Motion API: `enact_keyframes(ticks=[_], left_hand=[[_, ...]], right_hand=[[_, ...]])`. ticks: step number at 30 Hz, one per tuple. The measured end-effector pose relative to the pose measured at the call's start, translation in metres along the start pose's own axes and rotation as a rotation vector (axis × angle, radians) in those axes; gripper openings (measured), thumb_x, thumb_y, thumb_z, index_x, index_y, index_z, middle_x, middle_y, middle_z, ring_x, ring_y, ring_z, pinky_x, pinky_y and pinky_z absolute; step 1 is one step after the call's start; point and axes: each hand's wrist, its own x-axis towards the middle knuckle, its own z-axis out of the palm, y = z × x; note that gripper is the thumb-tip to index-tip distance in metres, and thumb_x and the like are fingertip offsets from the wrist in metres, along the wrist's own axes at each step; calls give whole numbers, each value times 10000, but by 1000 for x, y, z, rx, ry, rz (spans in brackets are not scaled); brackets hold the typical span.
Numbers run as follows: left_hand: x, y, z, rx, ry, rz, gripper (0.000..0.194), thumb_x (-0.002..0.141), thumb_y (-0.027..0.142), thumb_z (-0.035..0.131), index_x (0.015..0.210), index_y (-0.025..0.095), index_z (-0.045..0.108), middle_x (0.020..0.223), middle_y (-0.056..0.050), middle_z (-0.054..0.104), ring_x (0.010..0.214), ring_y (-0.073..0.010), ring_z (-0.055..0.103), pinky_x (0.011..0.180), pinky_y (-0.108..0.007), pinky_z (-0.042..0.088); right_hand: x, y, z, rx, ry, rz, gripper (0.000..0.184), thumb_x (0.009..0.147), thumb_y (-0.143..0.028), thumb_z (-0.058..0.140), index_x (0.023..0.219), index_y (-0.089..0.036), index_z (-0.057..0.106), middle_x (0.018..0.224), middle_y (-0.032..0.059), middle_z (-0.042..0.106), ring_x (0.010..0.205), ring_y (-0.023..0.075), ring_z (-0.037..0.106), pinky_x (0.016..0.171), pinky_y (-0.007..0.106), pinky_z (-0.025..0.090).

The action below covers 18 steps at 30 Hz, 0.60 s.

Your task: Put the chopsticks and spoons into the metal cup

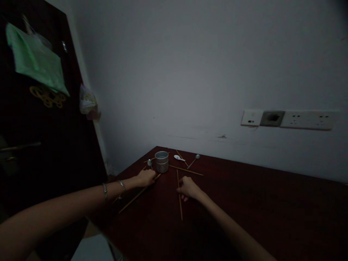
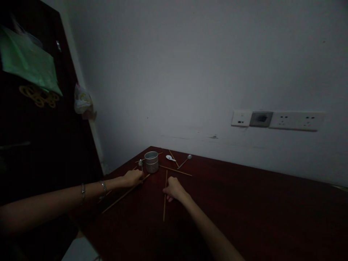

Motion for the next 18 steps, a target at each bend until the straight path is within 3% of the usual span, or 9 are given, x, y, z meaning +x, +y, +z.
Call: enact_keyframes(ticks=[3, 7, 11, 14, 18], left_hand=[[-4, -1, -1, 15, 0, 11, 224, 730, 312, 571, 904, 187, 632, 1007, -126, 649, 943, -286, 607, 756, -363, 480], [-6, -2, -8, 45, 58, 3, 245, 791, 307, 474, 871, 148, 642, 954, -163, 654, 905, -302, 621, 738, -387, 480], [-1, -9, -26, 37, 139, -82, 260, 817, 270, 423, 896, 131, 628, 957, -176, 649, 899, -296, 624, 751, -388, 474], [9, -21, -40, -116, 155, -111, 285, 756, 279, 529, 999, 143, 587, 1015, -155, 635, 938, -286, 608, 770, -372, 473], [29, -36, -43, -492, 276, 39, 702, 623, 329, 691, 1226, 94, 419, 1203, -177, 535, 1076, -276, 530, 862, -334, 443]], right_hand=[[6, -3, 6, 51, -32, -36, 276, 708, -66, 536, 983, -42, 550, 479, -18, 560, 400, 113, 567, 342, 189, 486], [9, -7, 11, 79, -5, -81, 585, 735, -105, 520, 1292, -33, 357, 646, 29, 620, 443, 101, 580, 338, 170, 476], [8, -8, 9, 51, 8, -101, 568, 783, -153, 477, 1323, -48, 338, 694, 47, 624, 447, 84, 572, 347, 151, 460], [7, 0, 1, 33, 45, -150, 489, 798, -159, 446, 1276, -64, 406, 662, 26, 606, 445, 73, 561, 359, 140, 448], [5, 23, -13, 16, 93, -194, 426, 795, -144, 402, 1211, -78, 468, 629, -2, 575, 423, 71, 540, 348, 148, 429]])
